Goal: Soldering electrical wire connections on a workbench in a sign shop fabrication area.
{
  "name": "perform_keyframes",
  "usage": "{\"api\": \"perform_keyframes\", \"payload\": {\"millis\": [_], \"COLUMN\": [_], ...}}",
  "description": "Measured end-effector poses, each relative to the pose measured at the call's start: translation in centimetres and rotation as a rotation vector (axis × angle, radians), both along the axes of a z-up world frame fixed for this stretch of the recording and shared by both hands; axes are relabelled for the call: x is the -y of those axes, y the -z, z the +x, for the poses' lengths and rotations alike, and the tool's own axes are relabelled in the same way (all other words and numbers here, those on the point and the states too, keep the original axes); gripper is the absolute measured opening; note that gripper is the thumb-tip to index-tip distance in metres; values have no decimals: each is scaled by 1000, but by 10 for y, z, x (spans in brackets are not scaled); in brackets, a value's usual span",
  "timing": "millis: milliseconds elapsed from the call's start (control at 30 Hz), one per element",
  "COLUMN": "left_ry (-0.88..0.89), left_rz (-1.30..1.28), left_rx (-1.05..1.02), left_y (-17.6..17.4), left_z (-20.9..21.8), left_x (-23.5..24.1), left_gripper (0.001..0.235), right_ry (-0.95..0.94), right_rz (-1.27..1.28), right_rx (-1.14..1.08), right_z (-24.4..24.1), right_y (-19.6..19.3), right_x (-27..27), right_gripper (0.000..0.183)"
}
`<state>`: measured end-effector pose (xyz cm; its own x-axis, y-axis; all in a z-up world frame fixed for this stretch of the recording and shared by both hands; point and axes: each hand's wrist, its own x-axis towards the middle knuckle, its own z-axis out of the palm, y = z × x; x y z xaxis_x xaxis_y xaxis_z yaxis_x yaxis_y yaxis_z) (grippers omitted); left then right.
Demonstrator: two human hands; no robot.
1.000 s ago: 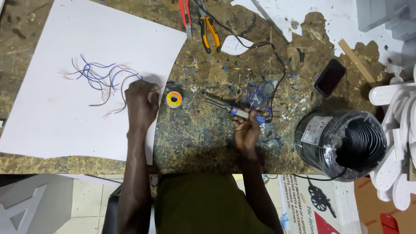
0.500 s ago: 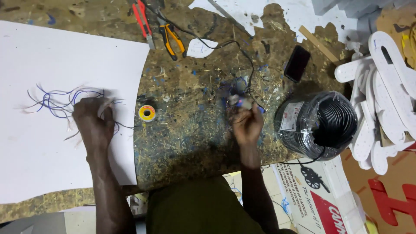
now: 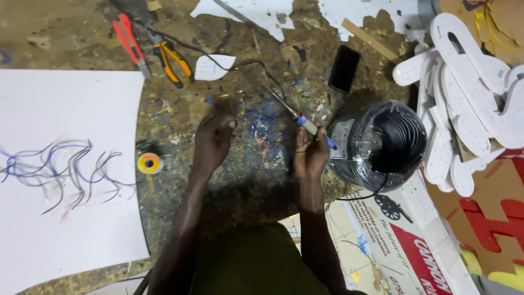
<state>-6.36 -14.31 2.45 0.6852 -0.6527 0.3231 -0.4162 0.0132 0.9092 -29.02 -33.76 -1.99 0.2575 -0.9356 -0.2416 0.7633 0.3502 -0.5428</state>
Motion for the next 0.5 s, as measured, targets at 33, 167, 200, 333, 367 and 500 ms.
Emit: {"api": "perform_keyframes", "payload": {"millis": [33, 167, 200, 333, 367, 500], "left_ry": [13, 20, 8, -29, 3, -4], "left_rz": [2, 89, 88, 230, 126, -129], "left_rx": [1, 121, 269, 324, 265, -123], "left_y": [0, 34, 51, 69, 69, 58], "left_z": [0, 14, 21, 16, 14, 9], "left_x": [22, 120, 143, 193, 198, 190], "left_gripper": [24, 37, 36, 25, 22, 17], "right_ry": [13, 22, 12, 8, -24, -65], "right_rz": [2, 59, 70, 112, 98, 117], "right_rx": [1, 75, 92, 116, 115, 155], "right_z": [-8, -32, -36, -38, -38, -35], "right_y": [5, 19, 22, 17, 14, 8], "right_x": [4, 20, 22, 29, 30, 33], "right_gripper": [27, 25, 24, 26, 27, 29]}}
